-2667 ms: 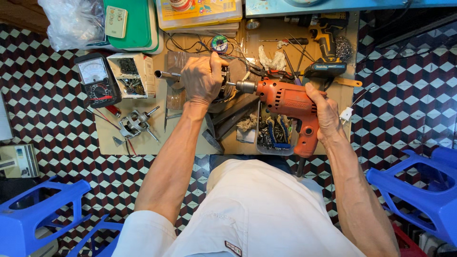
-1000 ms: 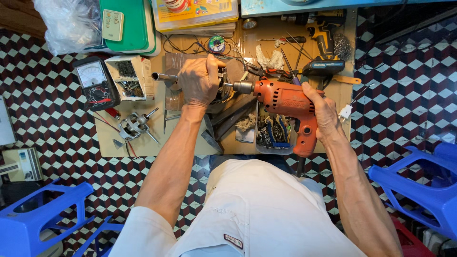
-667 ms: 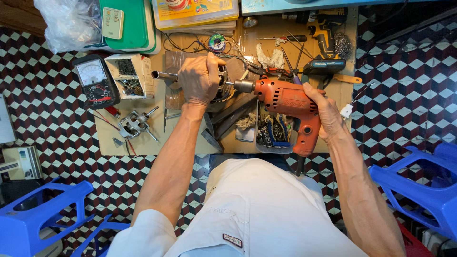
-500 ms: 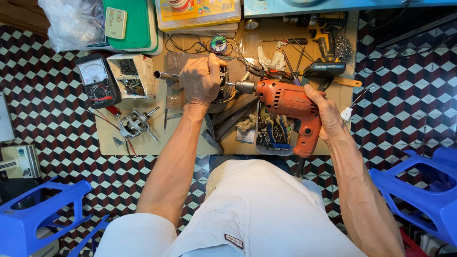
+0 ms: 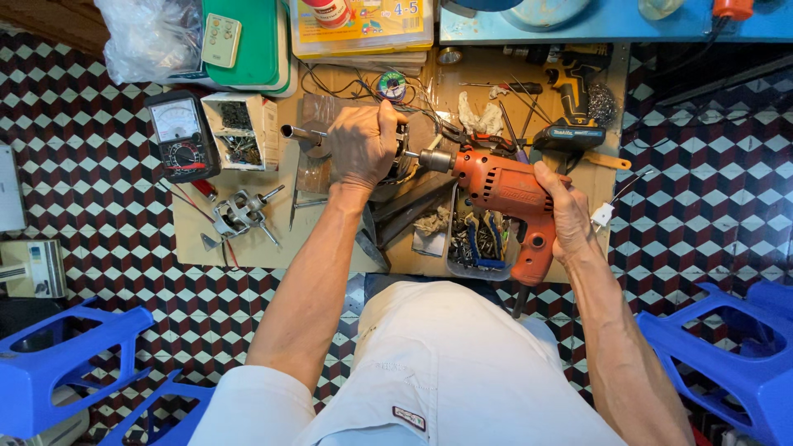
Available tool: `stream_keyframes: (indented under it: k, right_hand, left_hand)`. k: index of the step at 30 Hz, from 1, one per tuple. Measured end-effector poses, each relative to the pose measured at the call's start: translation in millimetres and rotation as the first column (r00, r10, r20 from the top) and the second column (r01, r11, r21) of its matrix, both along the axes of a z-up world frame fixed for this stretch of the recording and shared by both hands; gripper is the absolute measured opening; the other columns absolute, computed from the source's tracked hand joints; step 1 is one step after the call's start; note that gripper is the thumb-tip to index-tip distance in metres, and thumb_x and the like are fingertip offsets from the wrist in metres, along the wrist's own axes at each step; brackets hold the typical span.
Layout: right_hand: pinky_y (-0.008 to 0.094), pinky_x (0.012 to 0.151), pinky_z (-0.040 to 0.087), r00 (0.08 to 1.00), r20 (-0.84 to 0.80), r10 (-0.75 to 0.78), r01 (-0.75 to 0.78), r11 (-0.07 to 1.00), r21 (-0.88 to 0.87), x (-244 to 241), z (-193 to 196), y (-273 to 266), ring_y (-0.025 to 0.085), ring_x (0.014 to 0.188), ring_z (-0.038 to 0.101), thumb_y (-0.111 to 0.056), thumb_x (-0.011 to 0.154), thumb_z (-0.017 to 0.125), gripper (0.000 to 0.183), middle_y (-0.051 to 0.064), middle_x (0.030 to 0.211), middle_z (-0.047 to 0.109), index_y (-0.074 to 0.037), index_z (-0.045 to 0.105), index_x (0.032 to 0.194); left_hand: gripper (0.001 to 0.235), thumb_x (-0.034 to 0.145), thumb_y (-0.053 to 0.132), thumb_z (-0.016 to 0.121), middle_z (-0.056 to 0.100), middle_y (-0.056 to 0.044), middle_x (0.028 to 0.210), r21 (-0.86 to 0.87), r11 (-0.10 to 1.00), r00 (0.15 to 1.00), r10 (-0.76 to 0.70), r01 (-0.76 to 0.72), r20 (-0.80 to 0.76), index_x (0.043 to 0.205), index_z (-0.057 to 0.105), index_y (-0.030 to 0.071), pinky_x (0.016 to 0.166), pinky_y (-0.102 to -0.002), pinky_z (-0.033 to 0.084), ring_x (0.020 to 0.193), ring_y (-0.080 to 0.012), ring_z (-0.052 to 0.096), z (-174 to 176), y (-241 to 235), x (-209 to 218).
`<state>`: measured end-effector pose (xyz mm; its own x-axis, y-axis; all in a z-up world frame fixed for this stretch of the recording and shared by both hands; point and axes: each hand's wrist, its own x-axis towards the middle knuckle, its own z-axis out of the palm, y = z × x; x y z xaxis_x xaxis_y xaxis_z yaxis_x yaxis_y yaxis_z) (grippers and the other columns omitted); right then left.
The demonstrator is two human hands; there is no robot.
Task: The person uses a corded drill to work on a cylindrical electromechanical component, likely a motor rotor, on a cluttered workbench. They repeatedly drill into the component, pause to rotate and inspect it, and handle it with both hands. The workbench contains various tools and parts, and the floor has a geometric tile pattern.
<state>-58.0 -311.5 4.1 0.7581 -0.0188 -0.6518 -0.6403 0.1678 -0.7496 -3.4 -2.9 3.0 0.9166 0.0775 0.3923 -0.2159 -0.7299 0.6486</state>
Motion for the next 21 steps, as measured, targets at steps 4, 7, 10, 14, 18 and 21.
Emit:
stream_keyframes:
  k: [4,7,10,14,18,21]
  right_hand:
    - [0.035,0.087,0.059,1.000,0.012,-0.005,0.006,0.999,-0.049,1,-2,-3,0.019,0.100,0.069,-0.049,0.087,0.072,0.062,0.012,0.114,0.070,0.001,0.063,0.123]
    - [0.036,0.086,0.059,0.999,0.028,0.046,-0.045,0.999,-0.015,3,-4,-10,0.020,0.099,0.068,-0.050,0.087,0.073,0.064,0.013,0.113,0.070,0.002,0.064,0.124]
    - [0.036,0.087,0.060,0.998,0.026,0.060,-0.061,0.997,0.051,4,-7,-13,0.020,0.099,0.069,-0.050,0.085,0.073,0.064,0.013,0.112,0.071,0.001,0.063,0.123]
    - [0.036,0.084,0.061,0.998,0.034,0.057,-0.058,0.997,0.050,-2,-13,-17,0.020,0.097,0.069,-0.049,0.087,0.072,0.064,0.013,0.111,0.071,0.002,0.063,0.123]
    - [0.034,0.084,0.061,0.997,0.044,0.061,-0.063,0.997,0.045,1,-13,-16,0.019,0.097,0.070,-0.049,0.089,0.072,0.063,0.012,0.111,0.071,0.003,0.064,0.124]
    - [0.034,0.084,0.061,0.997,0.037,0.063,-0.064,0.997,0.034,1,-12,-17,0.019,0.097,0.070,-0.049,0.088,0.072,0.063,0.012,0.111,0.072,0.003,0.064,0.123]
  left_hand:
    - [0.041,0.104,0.018,0.052,0.073,-0.007,0.073,-0.002,1.000,1.000,0.010,-0.010,0.010,0.073,0.077,0.012,0.079,-0.037,0.051,0.071,-0.0256,0.070,2,-1,0]
    - [0.041,0.104,0.018,0.052,0.073,-0.007,0.073,-0.002,1.000,1.000,0.005,-0.005,0.019,0.073,0.077,0.012,0.078,-0.037,0.051,0.071,-0.0257,0.070,2,-2,0]
    - [0.040,0.105,0.019,0.052,0.073,-0.007,0.074,0.003,1.000,1.000,-0.008,0.008,-0.002,0.075,0.078,0.012,0.080,-0.038,0.051,0.073,-0.0257,0.070,1,1,1]
    - [0.036,0.108,0.022,0.050,0.075,-0.009,0.090,0.074,0.996,0.996,-0.053,0.047,0.074,0.087,0.077,0.009,0.095,-0.043,0.047,0.094,-0.0271,0.069,9,-2,-3]
    - [0.042,0.110,0.025,0.041,0.075,-0.009,0.102,0.009,0.995,0.987,-0.097,0.097,0.131,0.089,0.074,0.010,0.105,-0.045,0.041,0.110,-0.0240,0.065,32,-32,-54]
    - [0.036,0.101,0.039,0.053,0.075,-0.007,0.087,-0.339,0.938,0.778,-0.165,-0.065,-0.606,0.095,0.079,0.014,0.085,-0.038,0.050,0.087,-0.0212,0.068,26,-86,-111]
